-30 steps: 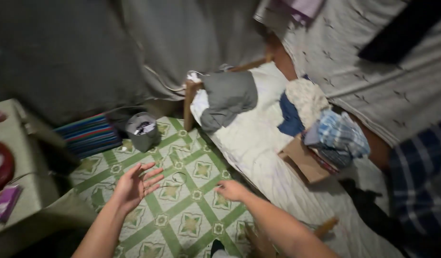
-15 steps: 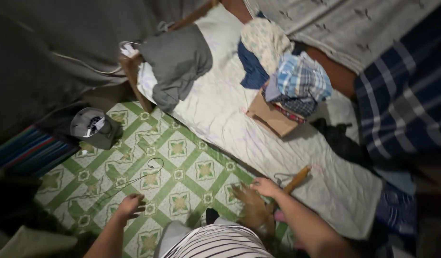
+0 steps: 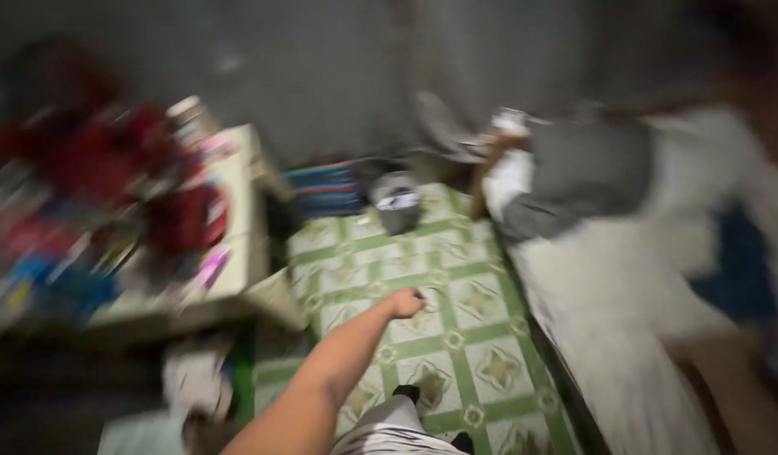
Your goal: The person picks up a stack of clothes from the bed and carries them across the room, then kneels and wipes the patterned floor with a cloth, moving around to clean different floor areas near the bed and mat.
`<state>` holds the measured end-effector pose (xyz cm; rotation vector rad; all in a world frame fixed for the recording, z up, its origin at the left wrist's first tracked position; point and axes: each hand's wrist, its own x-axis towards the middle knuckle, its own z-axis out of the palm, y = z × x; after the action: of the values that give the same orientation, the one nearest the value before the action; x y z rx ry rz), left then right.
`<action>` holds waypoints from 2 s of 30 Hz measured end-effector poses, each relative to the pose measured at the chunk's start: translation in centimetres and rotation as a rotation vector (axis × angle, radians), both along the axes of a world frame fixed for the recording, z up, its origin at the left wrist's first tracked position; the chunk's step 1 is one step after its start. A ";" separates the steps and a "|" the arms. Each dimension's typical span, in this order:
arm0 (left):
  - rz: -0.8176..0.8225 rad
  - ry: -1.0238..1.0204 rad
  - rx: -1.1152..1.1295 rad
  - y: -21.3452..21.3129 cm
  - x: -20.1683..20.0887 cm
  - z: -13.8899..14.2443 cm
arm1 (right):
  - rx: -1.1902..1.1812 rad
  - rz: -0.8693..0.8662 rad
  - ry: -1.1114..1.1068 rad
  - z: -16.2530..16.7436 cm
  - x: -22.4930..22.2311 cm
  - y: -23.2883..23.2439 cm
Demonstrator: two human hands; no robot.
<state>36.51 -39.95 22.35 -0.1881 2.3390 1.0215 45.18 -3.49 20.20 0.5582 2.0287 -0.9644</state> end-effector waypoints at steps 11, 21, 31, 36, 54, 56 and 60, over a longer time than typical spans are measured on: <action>0.769 -0.036 -0.254 -19.1 15.1 -3.7 | 0.021 0.268 0.084 -4.0 -12.7 -1.2; 1.341 0.161 -0.474 -43.3 16.9 -0.9 | -0.071 0.613 0.067 -0.7 -22.0 -26.1; 1.673 0.279 -0.515 -57.5 13.9 -4.4 | -0.143 0.862 0.189 -3.0 -26.3 -43.2; 1.744 0.240 -0.566 -59.5 13.6 -5.4 | -0.059 0.769 -0.077 -4.4 -27.0 -44.7; 1.905 1.172 -0.252 -61.9 15.7 4.2 | -0.340 1.059 0.204 -2.1 -26.8 -50.2; 1.933 1.176 -0.225 -62.1 16.3 6.3 | -0.347 1.139 0.267 -0.4 -25.8 -52.2; 1.778 1.378 0.206 -61.0 18.5 12.9 | -0.498 1.211 0.353 4.7 -22.4 -55.9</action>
<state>55.00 -100.95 35.26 -2.4154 2.5989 2.7612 22.81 -59.37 24.86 -1.0706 1.7988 -0.7259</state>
